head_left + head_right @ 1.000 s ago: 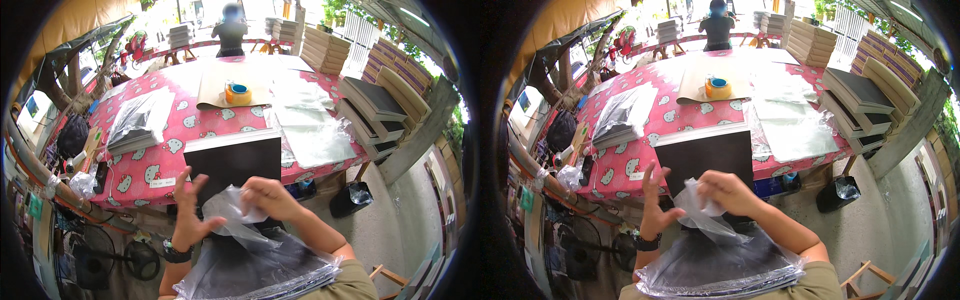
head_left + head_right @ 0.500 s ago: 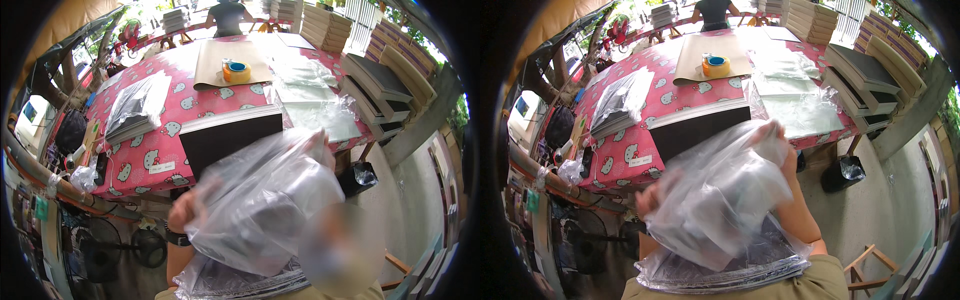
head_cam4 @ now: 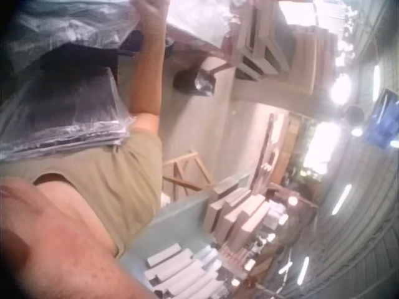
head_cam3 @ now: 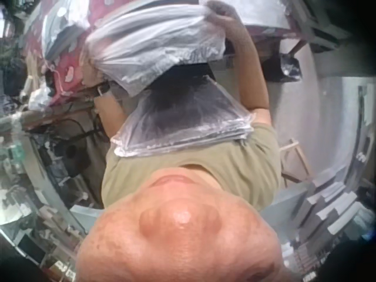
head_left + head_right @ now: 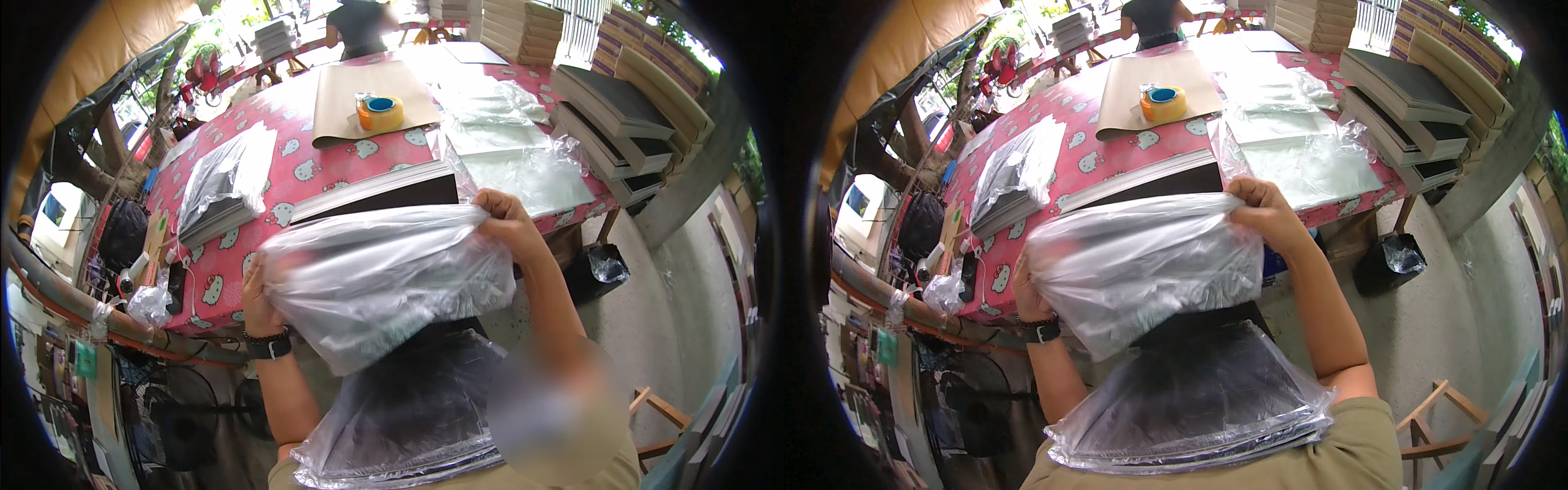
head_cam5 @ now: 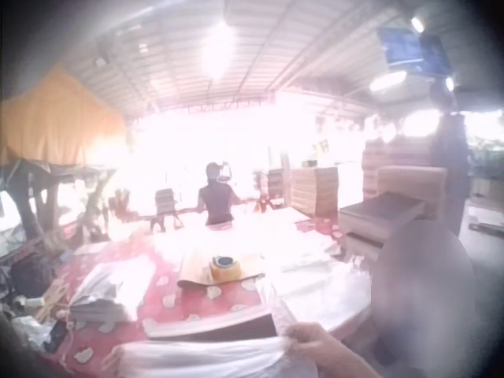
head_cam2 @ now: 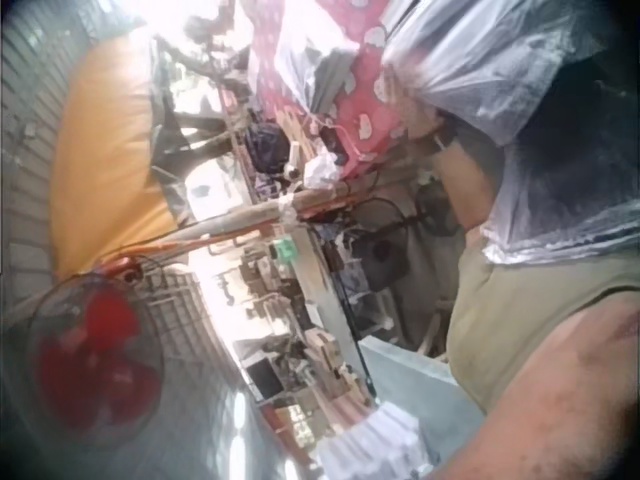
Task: The person places a stack of books into a plastic bag, pulls the bag tight around them, and sets the packaged stack aside.
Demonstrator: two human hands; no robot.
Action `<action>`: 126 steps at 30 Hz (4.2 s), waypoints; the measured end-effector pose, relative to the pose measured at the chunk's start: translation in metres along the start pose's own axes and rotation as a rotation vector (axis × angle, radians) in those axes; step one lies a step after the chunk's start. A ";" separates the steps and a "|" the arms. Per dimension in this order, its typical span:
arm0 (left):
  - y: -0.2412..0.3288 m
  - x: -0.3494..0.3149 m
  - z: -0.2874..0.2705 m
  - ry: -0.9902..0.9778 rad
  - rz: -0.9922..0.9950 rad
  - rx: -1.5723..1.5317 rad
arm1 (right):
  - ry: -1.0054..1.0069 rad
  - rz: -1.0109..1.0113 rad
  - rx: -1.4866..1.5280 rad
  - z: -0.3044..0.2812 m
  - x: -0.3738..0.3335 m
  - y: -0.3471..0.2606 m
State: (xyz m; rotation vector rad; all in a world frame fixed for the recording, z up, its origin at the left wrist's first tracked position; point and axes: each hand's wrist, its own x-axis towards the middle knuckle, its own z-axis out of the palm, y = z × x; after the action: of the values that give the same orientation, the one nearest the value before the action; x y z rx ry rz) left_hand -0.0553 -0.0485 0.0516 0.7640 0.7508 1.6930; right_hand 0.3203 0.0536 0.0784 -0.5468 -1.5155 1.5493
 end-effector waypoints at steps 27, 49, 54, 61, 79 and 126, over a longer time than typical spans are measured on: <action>-0.015 -0.051 -0.003 -0.110 -0.397 0.553 | 0.135 0.390 0.325 -0.002 -0.066 0.020; -0.105 -0.105 -0.071 0.159 -0.066 1.086 | 0.290 0.357 -0.140 0.014 -0.114 0.095; -0.002 -0.101 0.043 -1.210 -0.166 -0.195 | -1.077 0.035 0.440 0.050 -0.097 0.017; -0.099 -0.126 -0.025 -0.987 -0.765 0.785 | -0.801 0.615 -0.493 0.022 -0.139 0.151; -0.108 -0.115 -0.048 -0.094 -0.192 1.317 | 0.661 0.347 -2.061 -0.240 0.034 0.050; -0.017 -0.045 0.107 -0.268 -0.068 0.464 | 0.051 -0.219 -0.422 0.075 -0.015 -0.013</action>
State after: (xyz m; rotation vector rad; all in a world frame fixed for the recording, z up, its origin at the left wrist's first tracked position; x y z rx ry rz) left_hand 0.0489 -0.0777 0.0963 1.2430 0.9790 1.3312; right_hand 0.2708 -0.0028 0.0988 -0.6258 -1.8080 1.0453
